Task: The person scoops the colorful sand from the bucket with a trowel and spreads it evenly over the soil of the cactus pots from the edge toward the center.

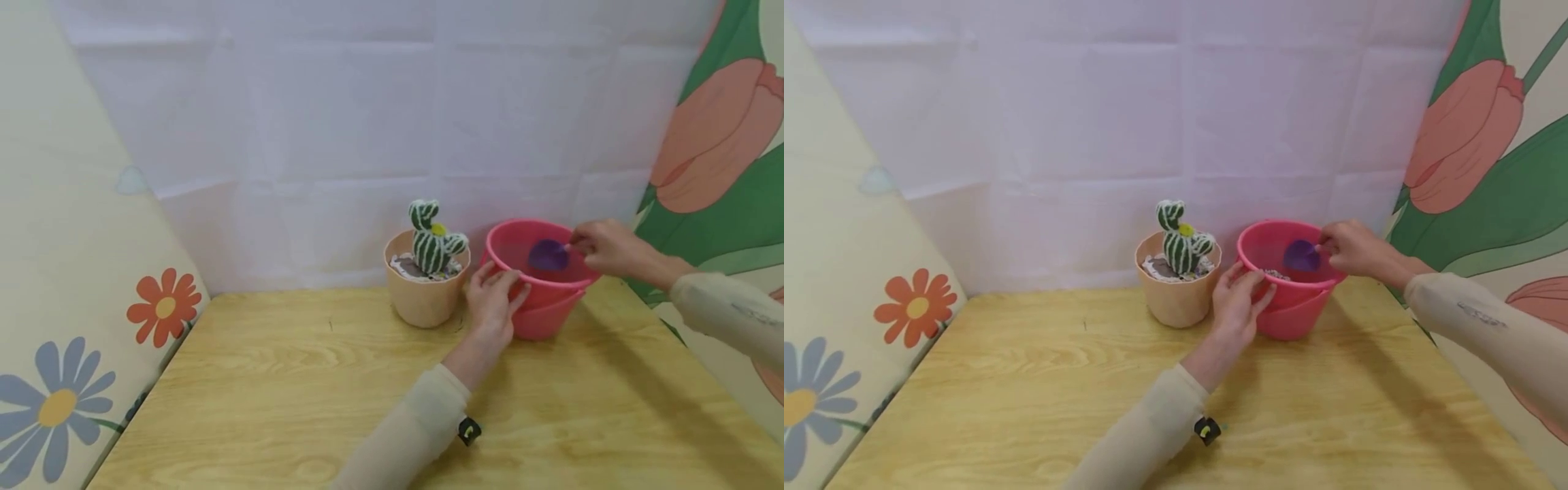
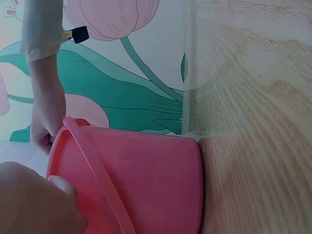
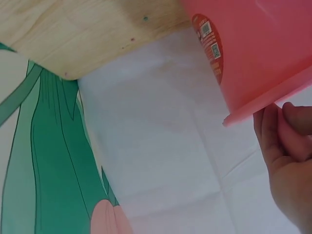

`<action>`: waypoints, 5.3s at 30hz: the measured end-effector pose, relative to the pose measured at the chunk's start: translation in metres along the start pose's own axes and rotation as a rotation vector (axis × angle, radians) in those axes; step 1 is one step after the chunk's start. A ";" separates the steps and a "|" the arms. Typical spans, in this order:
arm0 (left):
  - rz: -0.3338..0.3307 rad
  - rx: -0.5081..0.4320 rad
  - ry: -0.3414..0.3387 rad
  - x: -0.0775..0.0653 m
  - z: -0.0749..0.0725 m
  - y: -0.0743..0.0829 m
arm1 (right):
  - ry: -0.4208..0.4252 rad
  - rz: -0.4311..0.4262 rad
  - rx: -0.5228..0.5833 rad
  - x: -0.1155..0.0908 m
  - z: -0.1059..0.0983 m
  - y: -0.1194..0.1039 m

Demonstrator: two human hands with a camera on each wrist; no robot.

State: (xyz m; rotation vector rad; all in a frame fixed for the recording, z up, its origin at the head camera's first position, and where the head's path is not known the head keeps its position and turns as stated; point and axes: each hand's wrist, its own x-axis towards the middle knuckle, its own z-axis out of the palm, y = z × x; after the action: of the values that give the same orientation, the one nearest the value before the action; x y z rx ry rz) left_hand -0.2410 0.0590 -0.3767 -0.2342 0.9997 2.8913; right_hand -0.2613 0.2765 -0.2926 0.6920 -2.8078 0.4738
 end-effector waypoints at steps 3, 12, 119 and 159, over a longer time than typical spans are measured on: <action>0.000 -0.001 -0.011 0.000 -0.001 0.000 | -0.025 -0.055 -0.027 0.004 0.001 0.003; -0.026 -0.001 -0.035 0.001 -0.003 0.002 | -0.071 -0.187 -0.123 0.014 0.005 0.007; -0.018 -0.043 -0.078 0.006 0.003 -0.001 | -0.123 -0.399 -0.189 0.041 0.016 0.001; -0.038 -0.033 -0.062 0.010 -0.009 0.002 | -0.308 -0.161 -0.046 0.038 -0.039 -0.015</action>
State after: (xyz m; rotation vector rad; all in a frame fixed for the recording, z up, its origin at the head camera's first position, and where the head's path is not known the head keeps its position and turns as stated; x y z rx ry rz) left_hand -0.2503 0.0522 -0.3841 -0.1626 0.9283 2.8638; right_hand -0.2825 0.2624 -0.2425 1.0525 -2.9965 0.2934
